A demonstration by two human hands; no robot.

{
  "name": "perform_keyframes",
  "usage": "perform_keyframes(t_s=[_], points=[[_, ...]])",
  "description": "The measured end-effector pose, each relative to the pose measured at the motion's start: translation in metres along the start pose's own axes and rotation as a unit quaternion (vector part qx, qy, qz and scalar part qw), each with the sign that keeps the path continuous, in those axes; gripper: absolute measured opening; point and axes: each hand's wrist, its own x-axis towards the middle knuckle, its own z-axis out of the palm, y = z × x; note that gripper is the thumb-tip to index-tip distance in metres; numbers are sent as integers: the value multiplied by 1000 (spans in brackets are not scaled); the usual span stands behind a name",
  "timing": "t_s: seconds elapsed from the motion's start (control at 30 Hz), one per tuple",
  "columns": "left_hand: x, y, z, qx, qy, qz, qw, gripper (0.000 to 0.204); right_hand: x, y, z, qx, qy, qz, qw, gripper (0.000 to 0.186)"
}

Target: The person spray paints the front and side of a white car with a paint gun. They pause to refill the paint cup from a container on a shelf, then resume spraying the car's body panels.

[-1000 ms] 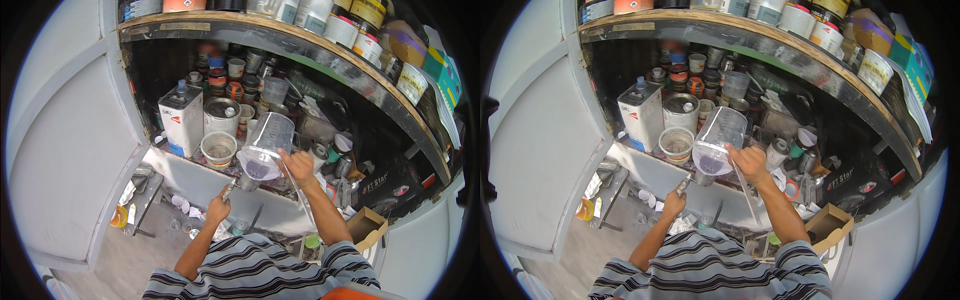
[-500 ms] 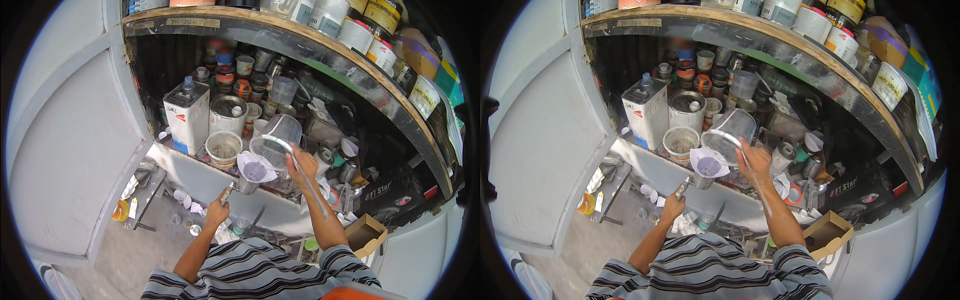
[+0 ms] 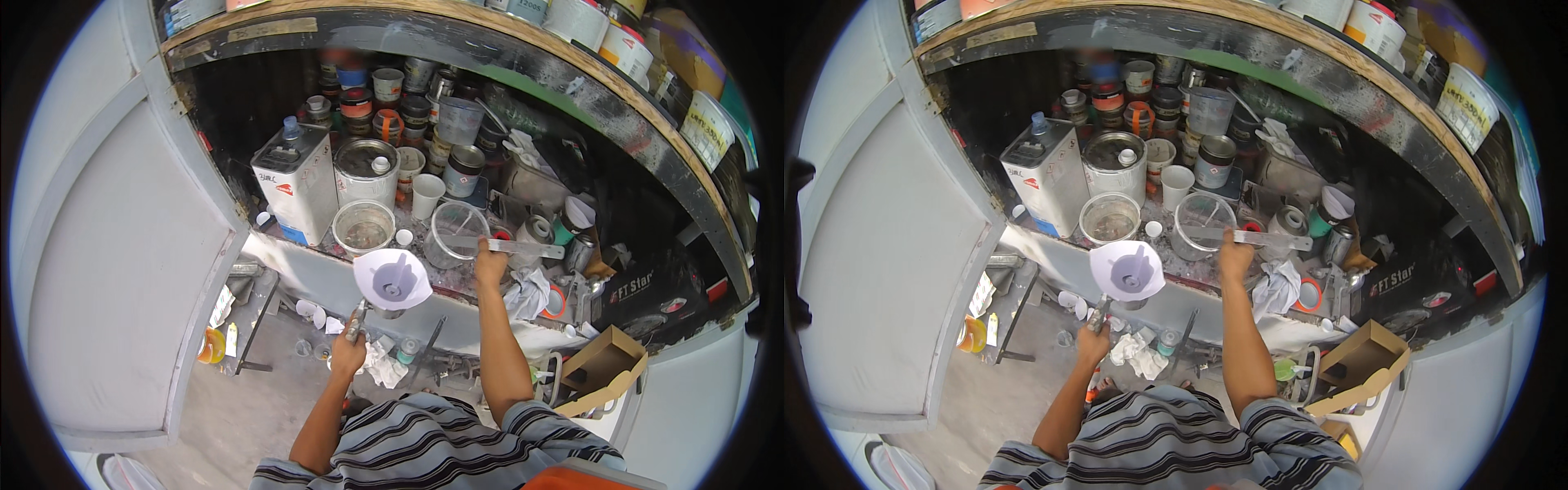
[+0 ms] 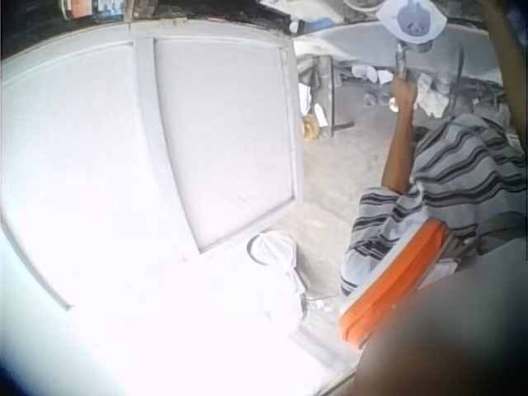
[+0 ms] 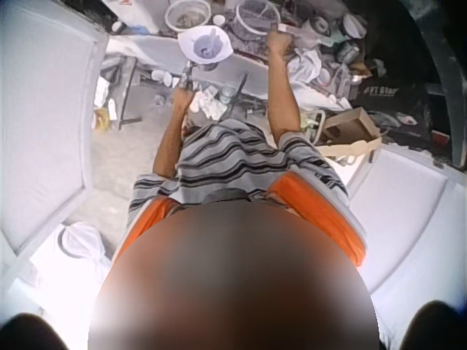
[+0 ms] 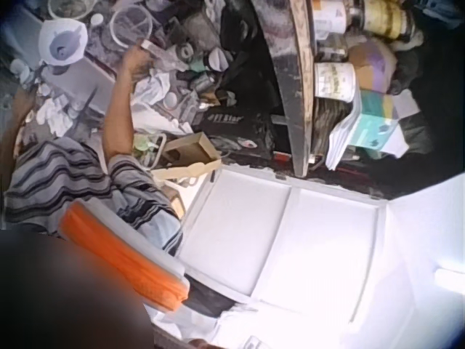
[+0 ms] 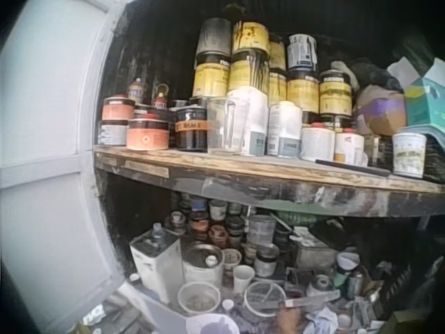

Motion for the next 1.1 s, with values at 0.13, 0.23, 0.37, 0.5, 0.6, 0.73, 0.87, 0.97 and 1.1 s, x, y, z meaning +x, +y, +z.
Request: perform_keyframes(t_s=[0.13,0.23,0.37,0.5,0.6,0.73,0.87,0.97,1.1], points=[[-10,-24,-21,3,35,8,999,51,-2,10,7,-105,-24,-24,994,41],[-11,-38,-40,27,42,13,999,51,-3,0,4,-259,-14,-67,963,47],[-11,-53,-67,28,57,23,998,50,-4,-25,-3,-262,11,-127,957,48],[-5,-62,-89,-21,49,5,999,50,-10,-78,-12,-279,-24,-215,936,38],[-2,-67,-101,-50,109,57,991,21,-30,-134,-22,-276,-30,-237,931,29],[-2,-77,-119,-58,105,27,992,20,-66,-166,14,-107,-36,-326,939,19],[-1,-90,-140,-53,98,24,993,20,-88,-167,70,-129,-68,-427,893,19],[-2,-102,-154,-53,96,30,994,20,-102,-154,113,-135,-133,-381,905,19],[-5,-117,-172,-75,105,49,990,20,-103,-132,145,-179,-173,-369,895,19]])
